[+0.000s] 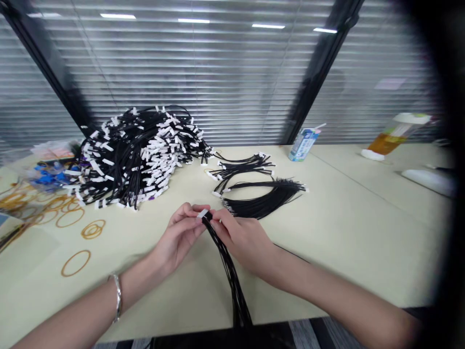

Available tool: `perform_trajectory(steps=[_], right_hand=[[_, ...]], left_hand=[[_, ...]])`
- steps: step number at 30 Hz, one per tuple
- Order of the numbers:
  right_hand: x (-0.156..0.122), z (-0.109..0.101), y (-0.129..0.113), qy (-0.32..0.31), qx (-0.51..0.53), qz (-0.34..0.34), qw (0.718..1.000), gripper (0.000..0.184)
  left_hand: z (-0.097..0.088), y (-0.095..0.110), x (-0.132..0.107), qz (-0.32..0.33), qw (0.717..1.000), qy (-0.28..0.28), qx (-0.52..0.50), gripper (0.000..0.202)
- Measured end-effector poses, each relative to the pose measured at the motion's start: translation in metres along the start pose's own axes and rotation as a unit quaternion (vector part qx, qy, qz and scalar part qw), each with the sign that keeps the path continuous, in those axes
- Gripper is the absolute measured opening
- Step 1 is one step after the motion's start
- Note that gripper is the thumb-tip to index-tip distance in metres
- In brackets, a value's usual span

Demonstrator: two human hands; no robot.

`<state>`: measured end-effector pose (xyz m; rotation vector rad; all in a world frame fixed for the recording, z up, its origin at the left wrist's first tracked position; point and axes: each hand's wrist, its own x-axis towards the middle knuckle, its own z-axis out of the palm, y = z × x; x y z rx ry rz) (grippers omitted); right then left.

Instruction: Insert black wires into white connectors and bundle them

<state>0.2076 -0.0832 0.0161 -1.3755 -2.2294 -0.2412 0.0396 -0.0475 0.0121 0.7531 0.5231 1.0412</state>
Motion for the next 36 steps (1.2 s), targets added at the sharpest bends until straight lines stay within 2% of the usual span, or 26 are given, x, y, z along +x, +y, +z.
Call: perform_trajectory(steps=[6,25,30,36], right_hand=[[-0.001,0.004,0.001,0.0,-0.018,-0.013,1.0,0.023],[-0.002,0.004,0.003,-0.023,0.001,-0.012,1.0,0.02],[-0.001,0.004,0.004,-0.02,0.009,-0.012,1.0,0.026],[0.005,-0.005,0.011,-0.033,0.055,-0.049,0.997,0.023]], left_hand=[[0.002,-0.001,-0.001,-0.002,1.0,0.0,0.005,0.016],[0.0,-0.006,-0.002,0.01,0.999,-0.026,0.023,0.018],[0.0,-0.007,-0.002,0.003,1.0,-0.019,0.016,0.017],[0.001,-0.007,0.004,0.013,1.0,0.014,0.009,0.012]])
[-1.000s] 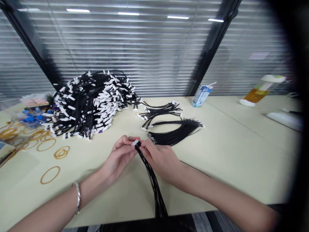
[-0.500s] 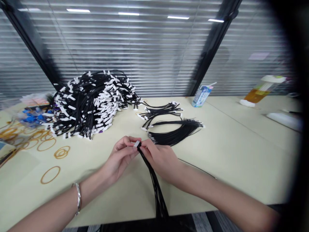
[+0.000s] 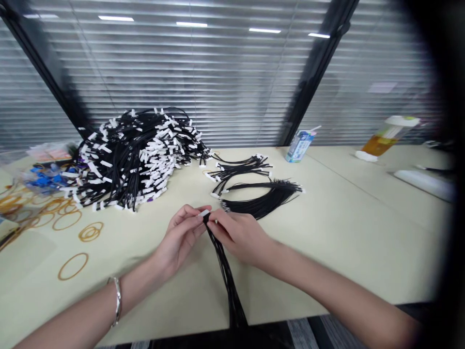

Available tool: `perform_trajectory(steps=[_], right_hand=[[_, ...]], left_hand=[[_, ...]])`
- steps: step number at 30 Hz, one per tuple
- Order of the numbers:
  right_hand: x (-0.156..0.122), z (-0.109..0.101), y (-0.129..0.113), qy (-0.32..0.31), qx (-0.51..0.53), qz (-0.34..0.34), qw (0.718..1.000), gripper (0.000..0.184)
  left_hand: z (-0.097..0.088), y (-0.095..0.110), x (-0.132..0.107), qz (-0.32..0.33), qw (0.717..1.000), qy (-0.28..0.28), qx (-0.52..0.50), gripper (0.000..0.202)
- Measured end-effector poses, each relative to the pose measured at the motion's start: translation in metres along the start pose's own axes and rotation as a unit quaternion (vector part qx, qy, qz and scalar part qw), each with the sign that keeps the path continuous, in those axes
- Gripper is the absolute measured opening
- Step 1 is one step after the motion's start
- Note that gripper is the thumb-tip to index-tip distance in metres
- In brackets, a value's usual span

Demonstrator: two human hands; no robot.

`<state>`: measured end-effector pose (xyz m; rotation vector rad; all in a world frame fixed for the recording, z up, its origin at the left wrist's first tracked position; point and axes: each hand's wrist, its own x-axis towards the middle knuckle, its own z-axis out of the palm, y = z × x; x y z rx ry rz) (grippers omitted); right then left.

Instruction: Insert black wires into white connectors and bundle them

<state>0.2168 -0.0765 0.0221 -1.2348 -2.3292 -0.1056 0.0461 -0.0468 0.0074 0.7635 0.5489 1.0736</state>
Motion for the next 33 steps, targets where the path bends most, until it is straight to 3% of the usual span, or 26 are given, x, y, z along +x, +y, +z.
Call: perform_trajectory(steps=[3,5,7,11,13,19,27,33], right_hand=[[0.002,-0.011,-0.001,-0.059,0.09,-0.044,0.993,0.027],[0.003,-0.017,-0.003,-0.138,0.183,-0.08,0.97,0.031],[0.005,-0.019,-0.002,-0.177,0.224,-0.081,0.955,0.033],[0.011,-0.009,0.016,-0.077,0.059,0.031,0.995,0.034],[0.014,-0.001,0.033,-0.034,-0.005,0.072,0.997,0.032],[0.012,0.015,0.076,-0.039,-0.06,0.1,0.992,0.021],[0.011,0.012,0.079,-0.003,-0.057,0.13,0.99,0.013],[0.014,0.0,0.066,0.112,-0.027,0.103,0.988,0.015]], left_hand=[[-0.004,0.0,0.006,0.023,0.999,0.035,-0.012,0.011],[-0.008,-0.001,0.01,0.039,0.997,0.065,-0.02,0.01],[-0.011,-0.001,0.014,0.044,0.995,0.088,-0.026,0.009],[-0.015,-0.002,0.016,0.042,0.995,0.087,-0.026,0.009],[-0.015,-0.002,0.016,0.04,0.995,0.087,-0.024,0.01],[-0.016,-0.002,0.016,0.023,0.996,0.08,-0.027,0.008],[-0.012,-0.002,0.014,-0.007,0.998,0.054,-0.026,0.007],[-0.01,0.0,0.012,-0.007,0.999,0.052,-0.012,0.005]])
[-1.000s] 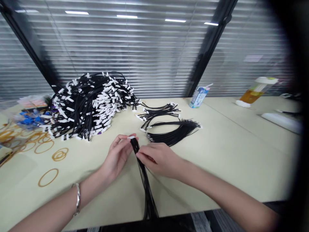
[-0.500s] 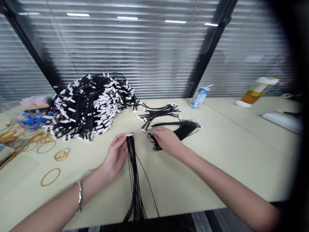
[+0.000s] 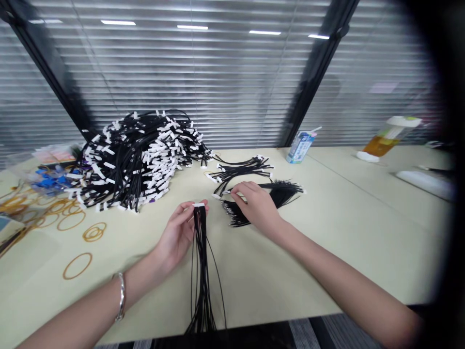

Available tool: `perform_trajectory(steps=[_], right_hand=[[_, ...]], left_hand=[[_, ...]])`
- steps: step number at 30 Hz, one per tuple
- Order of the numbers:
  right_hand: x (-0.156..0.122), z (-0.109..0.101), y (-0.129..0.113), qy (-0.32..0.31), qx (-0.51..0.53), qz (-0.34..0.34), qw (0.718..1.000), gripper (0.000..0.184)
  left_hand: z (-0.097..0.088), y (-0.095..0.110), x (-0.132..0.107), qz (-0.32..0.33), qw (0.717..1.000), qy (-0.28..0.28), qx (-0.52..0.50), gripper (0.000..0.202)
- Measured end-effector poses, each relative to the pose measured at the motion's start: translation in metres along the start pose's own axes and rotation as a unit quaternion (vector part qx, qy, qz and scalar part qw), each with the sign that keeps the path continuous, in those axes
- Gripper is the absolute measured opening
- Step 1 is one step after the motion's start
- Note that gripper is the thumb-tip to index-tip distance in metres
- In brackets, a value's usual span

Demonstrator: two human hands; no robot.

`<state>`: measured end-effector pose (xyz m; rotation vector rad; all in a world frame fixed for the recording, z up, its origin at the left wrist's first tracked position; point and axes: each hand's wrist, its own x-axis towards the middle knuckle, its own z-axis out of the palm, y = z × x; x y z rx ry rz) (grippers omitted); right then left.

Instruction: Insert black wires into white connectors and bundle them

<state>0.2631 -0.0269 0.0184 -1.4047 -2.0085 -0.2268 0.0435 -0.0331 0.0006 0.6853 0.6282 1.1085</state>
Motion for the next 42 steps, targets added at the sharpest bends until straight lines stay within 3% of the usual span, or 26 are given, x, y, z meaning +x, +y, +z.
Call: perform_trajectory(steps=[3,6,13,16,30,42], right_hand=[[-0.002,-0.008,-0.015,0.06,0.031,-0.025,0.997,0.017],[-0.008,-0.014,-0.033,0.081,0.056,-0.048,0.994,0.016],[-0.019,-0.01,-0.06,-0.004,0.101,-0.09,0.991,0.012],[-0.023,-0.005,-0.059,-0.025,0.092,-0.087,0.992,0.011],[-0.03,0.002,-0.053,-0.062,0.028,-0.077,0.995,0.022],[-0.031,0.003,-0.054,-0.073,0.042,-0.047,0.995,0.028]], left_hand=[[0.001,0.001,-0.001,-0.002,1.0,-0.01,0.001,0.005],[0.002,0.001,-0.002,-0.005,1.0,-0.027,0.0,0.005],[0.008,0.002,-0.009,-0.027,0.997,-0.072,-0.01,0.018],[0.01,0.002,-0.011,-0.035,0.997,-0.069,-0.008,0.029],[0.009,0.002,-0.012,-0.032,0.996,-0.081,-0.003,0.013],[0.008,0.001,-0.011,-0.027,0.997,-0.071,-0.009,0.011]])
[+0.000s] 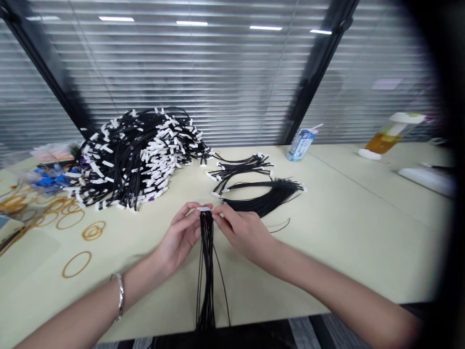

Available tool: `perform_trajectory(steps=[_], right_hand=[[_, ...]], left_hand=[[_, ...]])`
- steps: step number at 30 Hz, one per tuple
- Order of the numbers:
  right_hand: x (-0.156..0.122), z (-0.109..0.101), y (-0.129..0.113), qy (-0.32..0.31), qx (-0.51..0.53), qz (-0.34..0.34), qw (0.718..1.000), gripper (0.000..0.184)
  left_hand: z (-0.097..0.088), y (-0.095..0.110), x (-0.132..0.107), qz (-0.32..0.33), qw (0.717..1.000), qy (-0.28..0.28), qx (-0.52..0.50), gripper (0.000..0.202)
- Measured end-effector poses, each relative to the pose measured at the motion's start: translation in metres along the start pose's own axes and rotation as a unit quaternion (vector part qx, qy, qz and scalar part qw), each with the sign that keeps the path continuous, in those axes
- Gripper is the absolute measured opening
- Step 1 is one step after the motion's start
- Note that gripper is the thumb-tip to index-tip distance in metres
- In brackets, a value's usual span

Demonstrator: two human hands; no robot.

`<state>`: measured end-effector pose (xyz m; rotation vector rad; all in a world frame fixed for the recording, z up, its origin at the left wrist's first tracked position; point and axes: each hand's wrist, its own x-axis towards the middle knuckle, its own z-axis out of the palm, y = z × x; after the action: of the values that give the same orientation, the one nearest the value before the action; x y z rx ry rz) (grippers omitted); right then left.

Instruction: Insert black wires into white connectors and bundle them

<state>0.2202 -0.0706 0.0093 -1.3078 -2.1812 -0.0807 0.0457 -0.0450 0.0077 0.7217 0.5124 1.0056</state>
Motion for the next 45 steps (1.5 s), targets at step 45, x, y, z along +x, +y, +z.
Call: perform_trajectory(steps=[45], right_hand=[[0.012,-0.013,-0.006,-0.135,0.383,0.2,0.892,0.024]], left_hand=[[-0.003,-0.001,0.002,0.033,0.999,0.007,0.039,0.009]])
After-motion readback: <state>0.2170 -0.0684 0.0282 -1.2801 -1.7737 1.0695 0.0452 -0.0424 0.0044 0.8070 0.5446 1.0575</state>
